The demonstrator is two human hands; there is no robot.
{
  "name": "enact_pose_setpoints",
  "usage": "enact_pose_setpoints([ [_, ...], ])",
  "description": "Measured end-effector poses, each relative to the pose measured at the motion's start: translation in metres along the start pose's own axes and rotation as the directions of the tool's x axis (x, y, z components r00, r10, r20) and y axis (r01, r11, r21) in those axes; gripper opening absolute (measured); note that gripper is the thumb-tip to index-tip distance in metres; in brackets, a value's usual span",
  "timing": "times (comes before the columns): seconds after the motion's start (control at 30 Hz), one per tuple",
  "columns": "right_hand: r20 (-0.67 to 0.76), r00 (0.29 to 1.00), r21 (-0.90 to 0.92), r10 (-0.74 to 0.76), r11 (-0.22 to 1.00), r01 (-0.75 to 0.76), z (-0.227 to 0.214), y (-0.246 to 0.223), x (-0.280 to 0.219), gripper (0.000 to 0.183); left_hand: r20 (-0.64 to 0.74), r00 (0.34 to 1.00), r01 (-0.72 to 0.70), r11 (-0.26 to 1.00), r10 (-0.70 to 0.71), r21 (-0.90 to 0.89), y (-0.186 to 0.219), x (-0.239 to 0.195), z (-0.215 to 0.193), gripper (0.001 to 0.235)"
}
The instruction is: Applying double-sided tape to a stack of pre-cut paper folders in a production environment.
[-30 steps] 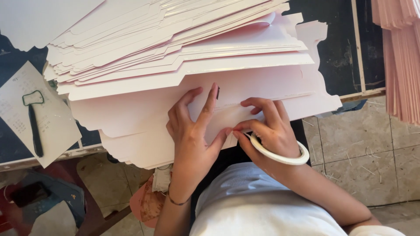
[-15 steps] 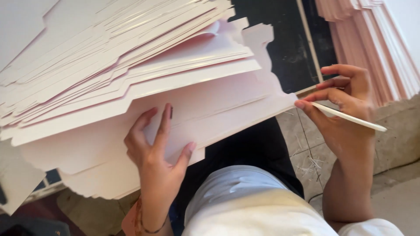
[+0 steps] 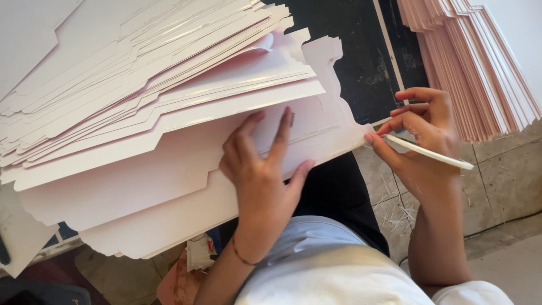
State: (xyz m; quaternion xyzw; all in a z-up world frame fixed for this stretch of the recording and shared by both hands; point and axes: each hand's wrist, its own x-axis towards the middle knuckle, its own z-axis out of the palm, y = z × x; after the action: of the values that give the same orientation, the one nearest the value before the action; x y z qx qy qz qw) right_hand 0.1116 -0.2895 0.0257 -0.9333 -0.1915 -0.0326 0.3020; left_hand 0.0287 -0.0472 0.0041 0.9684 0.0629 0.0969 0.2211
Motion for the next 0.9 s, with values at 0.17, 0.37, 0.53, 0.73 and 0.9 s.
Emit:
enact_pose_setpoints([
  [0.17, -0.2, 0.97, 0.244, -0.136, 0.952, 0.184, -0.017, -0.014, 0.004, 0.021, -0.018, 0.99, -0.138, 0.986, 0.14, 0.092, -0.001, -0.01, -0.023, 0.077],
  [0.37, -0.196, 0.967, 0.285, -0.165, 0.934, 0.217, -0.004, -0.024, 0.015, 0.023, -0.149, 0.982, -0.065, 0.945, 0.118, 0.322, -0.065, -0.015, -0.027, 0.096],
  [0.53, -0.102, 0.982, 0.238, -0.16, 0.954, 0.18, 0.017, -0.023, 0.018, 0.017, -0.25, 0.943, -0.131, 0.935, 0.22, 0.329, -0.082, 0.005, -0.034, 0.092],
  [0.73, -0.029, 0.992, 0.167, -0.122, 0.978, 0.125, 0.019, -0.018, 0.011, 0.004, -0.009, 0.939, -0.335, 0.923, 0.343, 0.191, -0.015, -0.006, -0.018, 0.049],
  [0.9, -0.092, 0.965, 0.029, -0.246, 0.968, 0.249, 0.022, -0.019, 0.001, 0.006, 0.045, 0.908, -0.418, 0.889, 0.417, 0.187, 0.013, 0.011, 0.0, 0.047],
])
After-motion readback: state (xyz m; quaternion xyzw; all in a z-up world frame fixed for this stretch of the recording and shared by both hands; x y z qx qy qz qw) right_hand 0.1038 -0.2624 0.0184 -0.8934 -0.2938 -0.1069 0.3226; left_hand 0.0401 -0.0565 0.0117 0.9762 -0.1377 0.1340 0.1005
